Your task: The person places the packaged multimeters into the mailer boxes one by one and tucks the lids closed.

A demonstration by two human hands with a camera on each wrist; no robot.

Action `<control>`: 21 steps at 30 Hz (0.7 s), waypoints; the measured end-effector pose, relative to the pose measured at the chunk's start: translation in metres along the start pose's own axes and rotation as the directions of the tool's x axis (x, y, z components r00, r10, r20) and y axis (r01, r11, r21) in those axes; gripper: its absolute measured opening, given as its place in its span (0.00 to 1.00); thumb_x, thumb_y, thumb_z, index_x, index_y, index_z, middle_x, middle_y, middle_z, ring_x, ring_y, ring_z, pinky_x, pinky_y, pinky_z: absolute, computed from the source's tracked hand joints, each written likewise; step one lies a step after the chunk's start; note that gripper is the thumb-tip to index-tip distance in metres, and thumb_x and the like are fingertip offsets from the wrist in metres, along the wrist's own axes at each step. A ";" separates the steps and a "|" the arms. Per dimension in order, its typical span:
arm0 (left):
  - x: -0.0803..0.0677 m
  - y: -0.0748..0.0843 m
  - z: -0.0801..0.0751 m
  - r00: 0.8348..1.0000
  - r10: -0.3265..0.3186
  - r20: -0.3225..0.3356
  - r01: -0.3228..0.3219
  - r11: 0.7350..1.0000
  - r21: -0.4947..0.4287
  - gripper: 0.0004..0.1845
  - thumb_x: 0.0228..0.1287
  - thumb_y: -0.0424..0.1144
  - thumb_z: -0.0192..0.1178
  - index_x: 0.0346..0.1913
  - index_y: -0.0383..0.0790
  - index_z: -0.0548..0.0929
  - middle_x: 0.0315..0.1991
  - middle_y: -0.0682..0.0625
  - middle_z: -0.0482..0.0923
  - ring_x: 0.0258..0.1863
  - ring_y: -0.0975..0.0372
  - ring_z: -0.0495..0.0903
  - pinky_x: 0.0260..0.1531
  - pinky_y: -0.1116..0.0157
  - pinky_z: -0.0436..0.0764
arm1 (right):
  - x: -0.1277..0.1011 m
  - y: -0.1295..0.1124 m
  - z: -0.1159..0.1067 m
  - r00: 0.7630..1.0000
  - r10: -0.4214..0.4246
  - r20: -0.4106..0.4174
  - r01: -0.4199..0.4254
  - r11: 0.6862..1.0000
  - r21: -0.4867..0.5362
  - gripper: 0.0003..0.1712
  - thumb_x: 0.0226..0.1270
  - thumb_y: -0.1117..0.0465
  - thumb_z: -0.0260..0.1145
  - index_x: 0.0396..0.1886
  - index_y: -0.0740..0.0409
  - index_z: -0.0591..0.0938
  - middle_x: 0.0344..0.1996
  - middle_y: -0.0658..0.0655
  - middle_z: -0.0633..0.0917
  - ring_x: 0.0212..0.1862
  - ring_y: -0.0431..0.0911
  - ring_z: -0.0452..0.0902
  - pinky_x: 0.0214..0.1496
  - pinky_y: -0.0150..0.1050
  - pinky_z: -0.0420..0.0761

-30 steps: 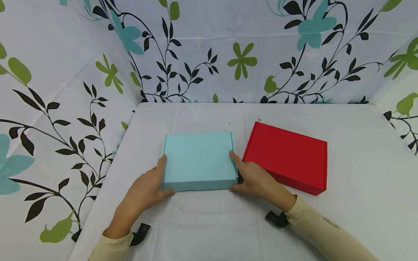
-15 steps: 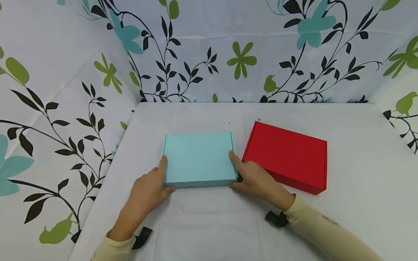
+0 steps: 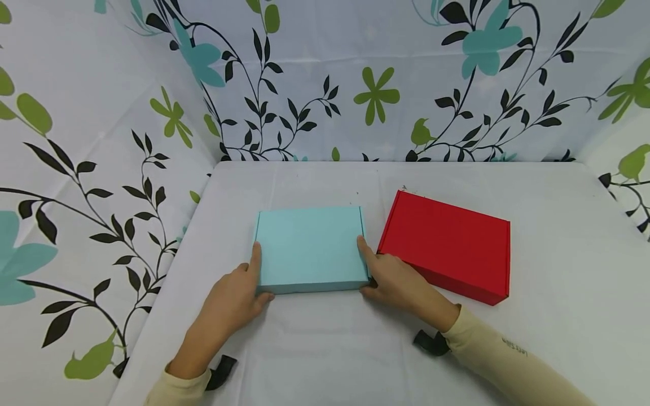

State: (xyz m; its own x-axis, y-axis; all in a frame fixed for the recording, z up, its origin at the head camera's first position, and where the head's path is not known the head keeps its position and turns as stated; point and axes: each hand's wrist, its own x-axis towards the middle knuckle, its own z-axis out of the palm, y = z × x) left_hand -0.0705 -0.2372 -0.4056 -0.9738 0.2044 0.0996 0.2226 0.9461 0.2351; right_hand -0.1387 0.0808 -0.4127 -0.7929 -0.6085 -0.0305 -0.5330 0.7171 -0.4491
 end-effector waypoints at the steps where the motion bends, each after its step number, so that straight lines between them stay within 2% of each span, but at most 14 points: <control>1: 0.000 0.000 -0.001 1.000 0.002 0.003 -0.002 1.000 0.001 0.56 0.51 0.36 0.83 0.76 0.21 0.58 0.46 0.26 0.82 0.33 0.41 0.86 0.30 0.48 0.84 | -0.001 0.000 0.000 1.000 -0.001 -0.004 0.001 1.000 -0.001 0.61 0.54 0.60 0.85 0.80 0.70 0.58 0.22 0.47 0.74 0.31 0.43 0.77 0.33 0.33 0.79; 4: 0.000 0.000 0.000 1.000 0.006 -0.013 -0.006 1.000 -0.010 0.55 0.51 0.35 0.83 0.75 0.21 0.59 0.46 0.26 0.82 0.34 0.40 0.86 0.31 0.47 0.84 | -0.003 0.000 0.001 1.000 -0.015 -0.022 0.015 1.000 0.000 0.60 0.54 0.61 0.85 0.79 0.71 0.58 0.22 0.48 0.76 0.33 0.45 0.79 0.35 0.34 0.80; 11: 0.002 0.000 0.003 0.996 0.027 -0.084 -0.029 0.999 -0.021 0.54 0.48 0.32 0.84 0.74 0.20 0.60 0.41 0.27 0.81 0.28 0.42 0.85 0.27 0.49 0.84 | -0.002 0.001 0.000 0.996 -0.056 -0.065 0.055 0.998 -0.022 0.58 0.54 0.62 0.85 0.77 0.74 0.60 0.22 0.49 0.77 0.34 0.48 0.82 0.37 0.37 0.82; 13: 0.003 0.002 0.003 0.998 0.002 -0.067 -0.003 1.000 -0.011 0.55 0.49 0.33 0.84 0.75 0.21 0.60 0.41 0.27 0.81 0.27 0.42 0.85 0.25 0.49 0.83 | -0.001 0.000 0.000 0.997 -0.047 -0.063 0.046 0.999 -0.024 0.58 0.54 0.62 0.85 0.77 0.74 0.60 0.24 0.51 0.80 0.35 0.49 0.83 0.38 0.38 0.83; 15: 0.005 0.004 0.000 0.999 -0.034 -0.027 0.035 0.999 0.029 0.56 0.51 0.39 0.83 0.75 0.21 0.60 0.41 0.28 0.82 0.26 0.43 0.84 0.26 0.49 0.83 | 0.002 -0.002 0.002 0.998 -0.022 -0.051 0.022 1.000 -0.013 0.59 0.54 0.62 0.85 0.78 0.72 0.60 0.32 0.56 0.85 0.41 0.51 0.85 0.42 0.40 0.85; 17: 0.008 0.008 -0.008 0.996 -0.081 0.032 0.078 0.994 0.079 0.57 0.53 0.48 0.82 0.75 0.20 0.60 0.43 0.28 0.81 0.29 0.42 0.85 0.31 0.46 0.82 | 0.003 -0.004 0.002 0.999 0.019 -0.033 -0.018 1.000 0.010 0.61 0.55 0.59 0.85 0.80 0.70 0.57 0.45 0.62 0.87 0.49 0.54 0.85 0.47 0.43 0.85; 19: 0.012 0.012 -0.018 0.992 -0.103 0.073 0.093 0.988 0.122 0.60 0.54 0.58 0.79 0.74 0.19 0.61 0.49 0.25 0.80 0.38 0.39 0.85 0.39 0.41 0.81 | 0.001 -0.006 0.000 0.998 0.051 -0.035 -0.050 0.998 0.033 0.62 0.57 0.55 0.84 0.81 0.66 0.56 0.55 0.64 0.84 0.54 0.54 0.83 0.50 0.45 0.85; 21: 0.016 0.016 -0.028 0.992 -0.100 0.083 0.091 0.990 0.107 0.59 0.57 0.62 0.75 0.74 0.19 0.62 0.58 0.23 0.76 0.53 0.35 0.80 0.51 0.35 0.75 | -0.003 -0.008 -0.006 0.995 0.064 -0.072 -0.061 0.997 0.055 0.60 0.59 0.49 0.82 0.82 0.63 0.58 0.55 0.62 0.84 0.51 0.52 0.83 0.46 0.44 0.85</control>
State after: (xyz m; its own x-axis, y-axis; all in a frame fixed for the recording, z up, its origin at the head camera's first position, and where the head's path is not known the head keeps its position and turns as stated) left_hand -0.0816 -0.2260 -0.3733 -0.9916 0.1289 -0.0048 0.1270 0.9821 0.1389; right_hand -0.1334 0.0786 -0.4038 -0.8447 -0.5352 0.0047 -0.4669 0.7327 -0.4951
